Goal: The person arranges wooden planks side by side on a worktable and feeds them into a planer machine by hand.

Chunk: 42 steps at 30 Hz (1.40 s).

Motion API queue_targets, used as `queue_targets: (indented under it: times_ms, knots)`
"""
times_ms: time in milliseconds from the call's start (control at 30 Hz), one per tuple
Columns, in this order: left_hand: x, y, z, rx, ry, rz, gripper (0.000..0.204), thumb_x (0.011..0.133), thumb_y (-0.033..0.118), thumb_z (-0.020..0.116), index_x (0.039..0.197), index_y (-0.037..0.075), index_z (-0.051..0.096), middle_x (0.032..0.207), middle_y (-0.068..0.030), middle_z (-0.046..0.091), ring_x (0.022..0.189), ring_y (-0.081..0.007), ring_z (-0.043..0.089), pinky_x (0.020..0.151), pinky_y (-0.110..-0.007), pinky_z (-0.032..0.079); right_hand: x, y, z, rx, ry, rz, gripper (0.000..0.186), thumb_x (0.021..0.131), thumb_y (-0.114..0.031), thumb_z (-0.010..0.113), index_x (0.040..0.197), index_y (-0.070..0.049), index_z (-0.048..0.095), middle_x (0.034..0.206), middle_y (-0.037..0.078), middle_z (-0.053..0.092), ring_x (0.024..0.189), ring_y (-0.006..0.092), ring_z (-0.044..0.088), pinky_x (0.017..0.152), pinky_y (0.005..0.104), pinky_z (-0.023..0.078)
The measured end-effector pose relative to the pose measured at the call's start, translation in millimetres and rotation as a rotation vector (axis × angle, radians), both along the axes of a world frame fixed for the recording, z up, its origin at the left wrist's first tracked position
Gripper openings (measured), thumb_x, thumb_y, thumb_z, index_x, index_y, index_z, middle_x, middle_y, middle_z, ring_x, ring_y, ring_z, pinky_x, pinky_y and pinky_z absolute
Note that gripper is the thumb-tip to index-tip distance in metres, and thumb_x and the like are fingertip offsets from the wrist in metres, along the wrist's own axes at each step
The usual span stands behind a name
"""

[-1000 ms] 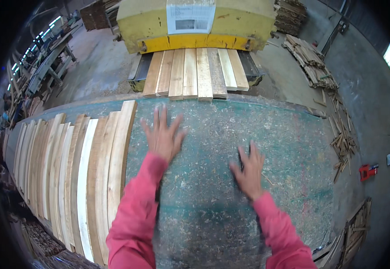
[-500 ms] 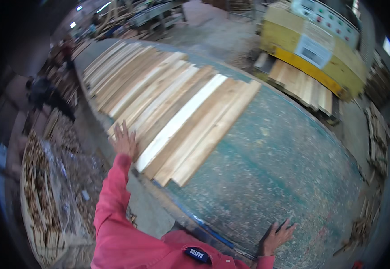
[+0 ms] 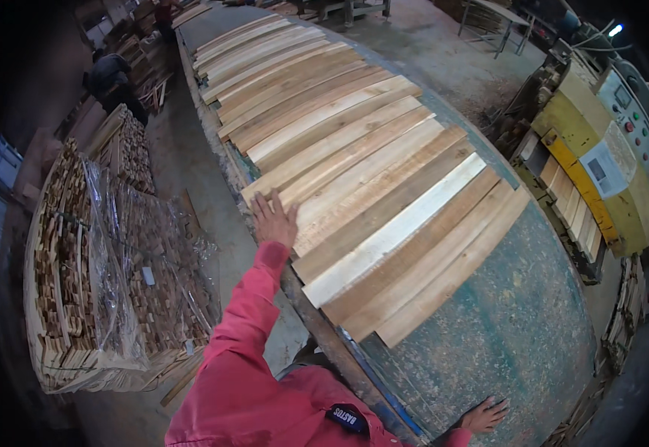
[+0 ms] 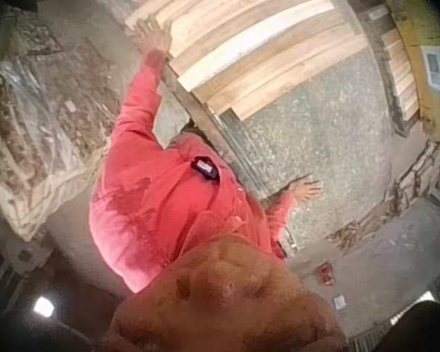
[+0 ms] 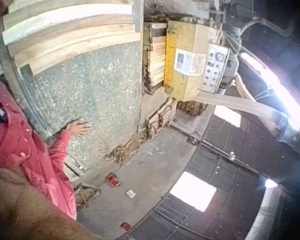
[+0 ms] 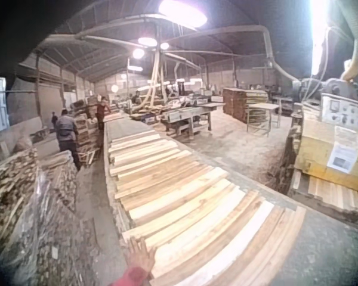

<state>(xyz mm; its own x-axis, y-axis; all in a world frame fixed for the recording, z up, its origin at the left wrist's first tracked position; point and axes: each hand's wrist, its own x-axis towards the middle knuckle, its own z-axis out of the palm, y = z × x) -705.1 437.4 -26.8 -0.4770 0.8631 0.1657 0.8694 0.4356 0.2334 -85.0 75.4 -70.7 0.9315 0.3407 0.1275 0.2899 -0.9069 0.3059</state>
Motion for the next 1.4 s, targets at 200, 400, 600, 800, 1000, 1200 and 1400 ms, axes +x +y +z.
queue_targets:
  times_ms: [200, 400, 600, 800, 1000, 1200, 1400]
  knots:
    - [32, -2, 21, 0.043, 0.338, -0.123, 0.073, 0.097, 0.055, 0.051, 0.146, 0.001, 0.048, 0.148, -0.0301, 0.043, 0.140, -0.0456, 0.038, 0.115, -0.058, 0.027, -1, 1, 5, 0.144, -0.038, 0.020, 0.069, 0.103, -0.066, 0.031, 0.159, -0.026, 0.033, 0.163, 0.010, 0.033, 0.149, 0.0340, 0.031, 0.115, 0.0584, 0.025]
    - [47, 100, 26, 0.115, 0.147, -0.319, 0.065, 0.093, 0.056, 0.058, 0.134, 0.006, 0.058, 0.121, -0.0195, 0.058, 0.109, -0.0388, 0.053, 0.095, -0.053, 0.040, -13, 2, 8, 0.291, 0.050, 0.141, 0.065, 0.102, -0.057, 0.043, 0.155, -0.019, 0.040, 0.163, 0.015, 0.032, 0.149, 0.0376, 0.029, 0.118, 0.0601, 0.019]
    - [113, 147, 25, -0.048, 0.100, -0.087, 0.094, 0.077, 0.085, 0.054, 0.141, 0.015, 0.057, 0.137, -0.0226, 0.050, 0.132, -0.0431, 0.042, 0.108, -0.060, 0.030, -24, 10, 25, 0.375, 0.094, 0.101, 0.066, 0.100, -0.054, 0.048, 0.154, -0.016, 0.039, 0.165, 0.015, 0.026, 0.151, 0.0396, 0.023, 0.119, 0.0620, 0.013]
    - [122, 130, 27, -0.120, -0.085, -0.098, 0.101, 0.067, 0.086, 0.065, 0.150, 0.030, 0.051, 0.154, -0.0262, 0.037, 0.147, -0.0432, 0.028, 0.118, -0.065, 0.015, -28, 17, 46, 0.400, 0.180, 0.102, 0.076, 0.097, -0.058, 0.050, 0.156, -0.013, 0.035, 0.166, 0.020, 0.021, 0.152, 0.0442, 0.017, 0.119, 0.0671, 0.006]
    - [201, 84, 19, -0.048, 0.005, -0.103, 0.102, 0.063, 0.090, 0.063, 0.147, 0.033, 0.053, 0.147, -0.0228, 0.042, 0.139, -0.0415, 0.036, 0.112, -0.070, 0.019, -30, 3, 46, 0.539, 0.272, 0.247, 0.076, 0.096, -0.059, 0.052, 0.156, -0.014, 0.036, 0.166, 0.019, 0.020, 0.153, 0.0443, 0.014, 0.117, 0.0691, -0.001]
    - [330, 32, 20, -0.059, -0.031, -0.191, 0.101, 0.064, 0.092, 0.059, 0.146, 0.033, 0.053, 0.135, -0.0223, 0.047, 0.128, -0.0432, 0.043, 0.105, -0.066, 0.028, -21, -11, 37, 0.726, 0.392, 0.367, 0.072, 0.096, -0.056, 0.053, 0.154, -0.016, 0.039, 0.166, 0.015, 0.024, 0.155, 0.0376, 0.014, 0.117, 0.0686, -0.004]
    - [362, -31, 30, 0.041, -0.027, -0.402, 0.092, 0.078, 0.081, 0.059, 0.150, 0.024, 0.046, 0.138, -0.0213, 0.047, 0.125, -0.0410, 0.044, 0.099, -0.055, 0.032, 0, -9, 47, 0.749, 0.595, 0.435, 0.087, 0.091, -0.063, 0.058, 0.157, -0.012, 0.034, 0.165, 0.019, 0.025, 0.154, 0.0361, 0.017, 0.119, 0.0659, -0.001]
